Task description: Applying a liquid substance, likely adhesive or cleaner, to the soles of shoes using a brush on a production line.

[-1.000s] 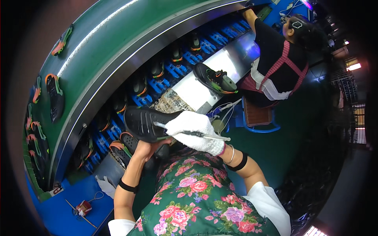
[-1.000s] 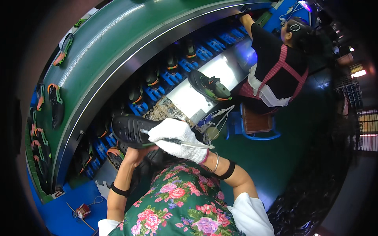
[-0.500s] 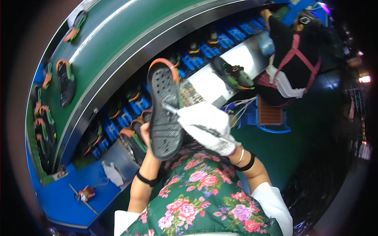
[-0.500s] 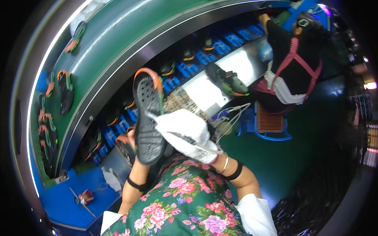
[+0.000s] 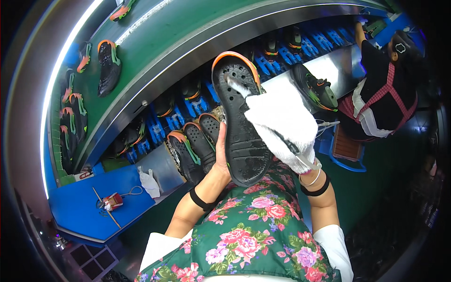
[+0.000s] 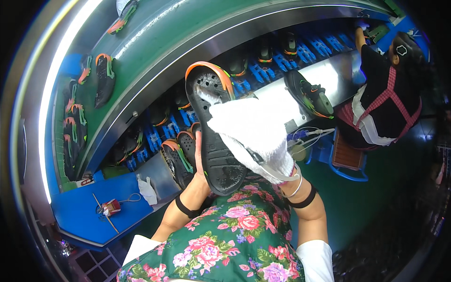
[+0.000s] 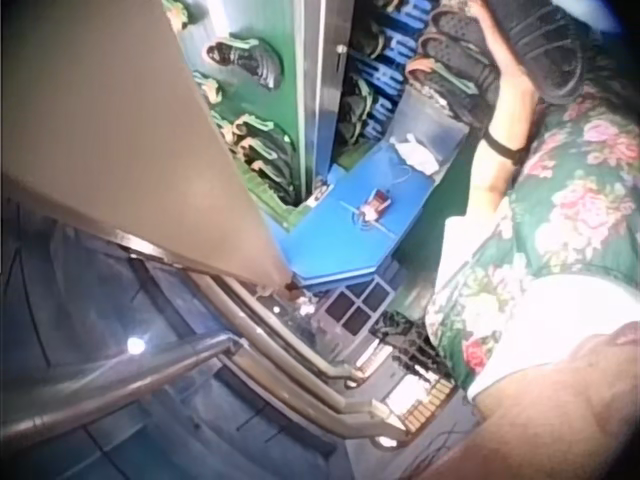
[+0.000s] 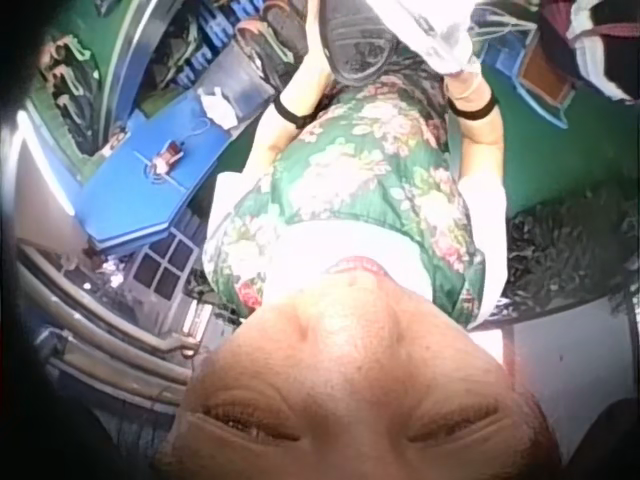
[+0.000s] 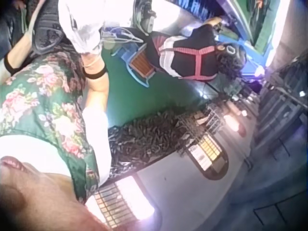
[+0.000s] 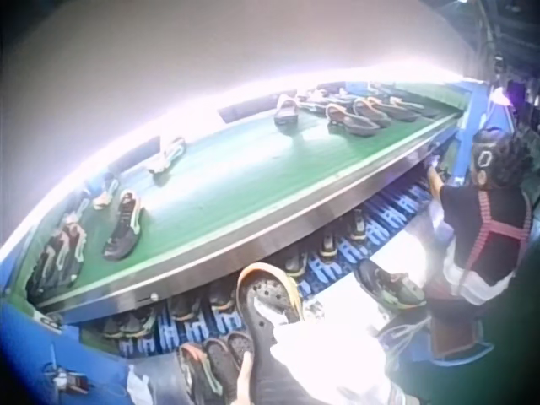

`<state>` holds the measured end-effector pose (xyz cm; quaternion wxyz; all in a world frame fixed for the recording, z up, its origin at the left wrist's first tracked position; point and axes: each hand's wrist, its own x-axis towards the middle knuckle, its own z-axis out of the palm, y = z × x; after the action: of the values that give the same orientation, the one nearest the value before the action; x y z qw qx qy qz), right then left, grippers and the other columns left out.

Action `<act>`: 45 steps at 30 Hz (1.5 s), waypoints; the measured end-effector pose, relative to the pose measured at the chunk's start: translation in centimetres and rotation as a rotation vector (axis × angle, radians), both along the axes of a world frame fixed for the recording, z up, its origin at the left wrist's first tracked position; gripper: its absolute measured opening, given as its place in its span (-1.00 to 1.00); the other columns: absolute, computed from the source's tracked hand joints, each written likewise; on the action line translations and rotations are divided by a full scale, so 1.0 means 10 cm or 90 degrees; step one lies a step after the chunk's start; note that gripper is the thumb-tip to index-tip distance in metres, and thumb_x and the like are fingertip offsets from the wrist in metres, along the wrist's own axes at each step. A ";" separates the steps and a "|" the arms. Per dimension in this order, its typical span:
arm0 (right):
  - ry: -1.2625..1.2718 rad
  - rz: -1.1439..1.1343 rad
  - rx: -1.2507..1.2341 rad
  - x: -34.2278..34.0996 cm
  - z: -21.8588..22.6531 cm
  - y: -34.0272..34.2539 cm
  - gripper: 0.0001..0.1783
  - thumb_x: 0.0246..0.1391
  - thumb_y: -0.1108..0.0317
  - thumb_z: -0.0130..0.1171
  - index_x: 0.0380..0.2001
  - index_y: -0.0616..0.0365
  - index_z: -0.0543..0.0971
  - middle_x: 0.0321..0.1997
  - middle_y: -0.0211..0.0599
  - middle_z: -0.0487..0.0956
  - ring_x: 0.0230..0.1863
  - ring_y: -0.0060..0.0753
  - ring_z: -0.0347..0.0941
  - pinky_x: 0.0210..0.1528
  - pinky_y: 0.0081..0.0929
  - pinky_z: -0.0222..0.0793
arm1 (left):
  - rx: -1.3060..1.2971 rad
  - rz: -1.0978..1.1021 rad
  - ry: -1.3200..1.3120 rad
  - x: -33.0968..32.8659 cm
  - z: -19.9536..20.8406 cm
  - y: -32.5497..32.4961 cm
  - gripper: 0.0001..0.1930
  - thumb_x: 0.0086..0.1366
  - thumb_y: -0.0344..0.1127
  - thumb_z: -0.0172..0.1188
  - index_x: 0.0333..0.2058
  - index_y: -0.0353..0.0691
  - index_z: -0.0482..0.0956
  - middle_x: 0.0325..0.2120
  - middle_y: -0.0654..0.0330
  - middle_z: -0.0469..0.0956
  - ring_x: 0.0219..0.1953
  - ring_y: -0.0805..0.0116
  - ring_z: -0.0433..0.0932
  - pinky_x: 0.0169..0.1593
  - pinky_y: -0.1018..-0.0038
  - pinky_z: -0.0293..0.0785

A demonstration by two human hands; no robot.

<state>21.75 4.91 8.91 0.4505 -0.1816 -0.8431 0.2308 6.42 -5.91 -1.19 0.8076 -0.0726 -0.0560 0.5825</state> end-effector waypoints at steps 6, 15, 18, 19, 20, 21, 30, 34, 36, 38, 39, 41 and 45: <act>-0.024 0.044 -0.121 -0.06 -0.05 -0.18 -0.55 0.12 0.55 0.21 0.12 0.22 0.64 0.21 -0.08 0.62 0.23 -0.10 0.54 0.26 -0.24 0.46 | -0.108 0.037 0.187 -0.03 -0.26 -0.18 -0.20 0.42 0.31 0.06 0.41 -0.13 0.27 0.30 -0.02 0.44 0.28 0.01 0.49 0.36 0.00 0.42; 0.023 -0.023 -0.049 -0.01 -0.09 -0.18 -0.59 -0.02 0.52 0.35 -0.03 0.12 0.73 0.01 -0.18 0.72 -0.01 -0.12 0.67 0.11 -0.22 0.54 | -0.129 0.061 0.180 -0.08 -0.34 -0.15 -0.20 0.42 0.36 0.02 0.38 -0.16 0.33 0.26 -0.02 0.49 0.23 0.03 0.54 0.34 0.04 0.43; -0.068 -0.001 -0.011 0.02 -0.21 -0.27 -0.58 0.00 0.48 0.34 0.00 0.11 0.72 0.02 -0.20 0.72 0.02 -0.09 0.66 0.13 -0.18 0.53 | -0.103 0.050 0.182 -0.02 -0.16 -0.05 -0.20 0.42 0.37 0.02 0.36 -0.17 0.37 0.23 -0.02 0.51 0.21 0.02 0.56 0.33 0.04 0.45; -0.010 0.024 -0.041 -0.01 -0.12 -0.26 -0.64 -0.05 0.54 0.36 -0.10 0.12 0.74 -0.04 -0.18 0.73 -0.04 -0.12 0.68 0.05 -0.25 0.55 | -0.108 0.041 0.183 -0.03 -0.15 -0.04 -0.19 0.41 0.40 -0.02 0.34 -0.17 0.39 0.22 -0.03 0.53 0.20 0.01 0.57 0.31 0.03 0.46; 0.049 0.049 -0.070 -0.04 -0.03 -0.25 -0.69 -0.09 0.60 0.39 -0.20 0.13 0.76 -0.09 -0.17 0.75 -0.09 -0.16 0.70 -0.03 -0.31 0.58 | -0.111 0.039 0.184 -0.06 -0.16 -0.03 -0.19 0.41 0.40 -0.02 0.34 -0.17 0.39 0.22 -0.03 0.53 0.20 0.01 0.57 0.31 0.03 0.46; 0.085 0.045 -0.116 -0.02 -0.08 -0.21 -0.72 -0.10 0.60 0.41 -0.24 0.14 0.76 -0.12 -0.16 0.76 -0.12 -0.18 0.70 -0.05 -0.32 0.58 | -0.109 0.039 0.191 -0.08 -0.19 0.00 -0.17 0.41 0.42 -0.03 0.35 -0.16 0.38 0.22 -0.02 0.53 0.20 0.02 0.57 0.31 0.03 0.47; 0.066 0.039 -0.077 -0.06 -0.29 -0.37 -0.65 -0.11 0.59 0.37 -0.17 0.16 0.77 -0.09 -0.14 0.75 -0.05 -0.09 0.69 -0.01 -0.26 0.57 | -0.131 0.051 0.418 -0.12 -0.14 0.13 0.03 0.32 0.57 -0.12 0.50 -0.10 0.07 0.46 0.00 0.18 0.39 -0.12 0.33 0.43 -0.11 0.24; 0.171 -0.003 -0.186 0.01 -0.25 -0.26 -0.73 -0.10 0.61 0.39 -0.26 0.14 0.77 -0.16 -0.13 0.75 -0.17 -0.14 0.69 -0.05 -0.30 0.59 | -0.140 0.149 0.355 -0.04 -0.05 0.22 -0.01 0.36 0.56 -0.20 0.51 -0.06 0.04 0.45 -0.01 0.17 0.38 -0.11 0.33 0.38 -0.15 0.31; 0.164 -0.044 -0.194 0.01 -0.28 -0.28 -0.70 -0.09 0.61 0.39 -0.22 0.11 0.77 -0.13 -0.14 0.75 -0.11 -0.12 0.69 -0.01 -0.26 0.59 | -0.098 0.168 0.384 -0.06 -0.01 0.30 -0.01 0.35 0.57 -0.20 0.50 -0.06 0.05 0.45 0.02 0.18 0.35 -0.19 0.35 0.36 -0.20 0.32; 0.031 -0.006 -0.109 -0.03 -0.29 -0.36 -0.65 -0.08 0.61 0.39 -0.17 0.08 0.77 -0.09 -0.18 0.75 -0.04 -0.11 0.69 0.02 -0.25 0.59 | -0.014 0.127 0.275 -0.01 0.12 0.37 -0.02 0.36 0.56 -0.22 0.50 -0.07 0.06 0.44 0.07 0.20 0.32 -0.30 0.36 0.29 -0.26 0.40; 0.017 0.019 -0.086 -0.03 -0.27 -0.36 -0.63 -0.08 0.60 0.40 -0.13 0.07 0.76 -0.07 -0.21 0.75 0.01 -0.12 0.68 0.04 -0.26 0.59 | -0.033 0.124 0.246 0.00 0.14 0.37 -0.03 0.37 0.55 -0.22 0.50 -0.08 0.06 0.43 0.10 0.22 0.29 -0.37 0.37 0.22 -0.27 0.47; 0.085 0.085 -0.118 -0.03 -0.33 -0.38 -0.66 -0.09 0.57 0.43 -0.16 0.11 0.76 -0.08 -0.20 0.75 -0.04 -0.14 0.69 0.02 -0.28 0.60 | 0.074 0.144 0.230 -0.04 0.12 0.45 0.04 0.33 0.60 -0.24 0.48 -0.16 0.07 0.38 0.00 0.29 0.28 -0.27 0.42 0.25 -0.17 0.47; 0.126 0.032 -0.199 0.06 -0.51 -0.29 -0.69 -0.05 0.59 0.41 -0.17 0.12 0.76 -0.05 -0.17 0.74 -0.05 -0.13 0.68 0.00 -0.32 0.59 | -0.030 0.167 0.212 0.01 0.23 0.51 0.13 0.25 0.70 -0.27 0.48 -0.15 0.08 0.28 -0.22 0.39 0.15 -0.25 0.55 0.21 -0.11 0.52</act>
<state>22.33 1.97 3.83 0.4918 -0.2045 -0.7525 0.3873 6.50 -0.78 1.07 0.7210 0.0137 0.0831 0.6878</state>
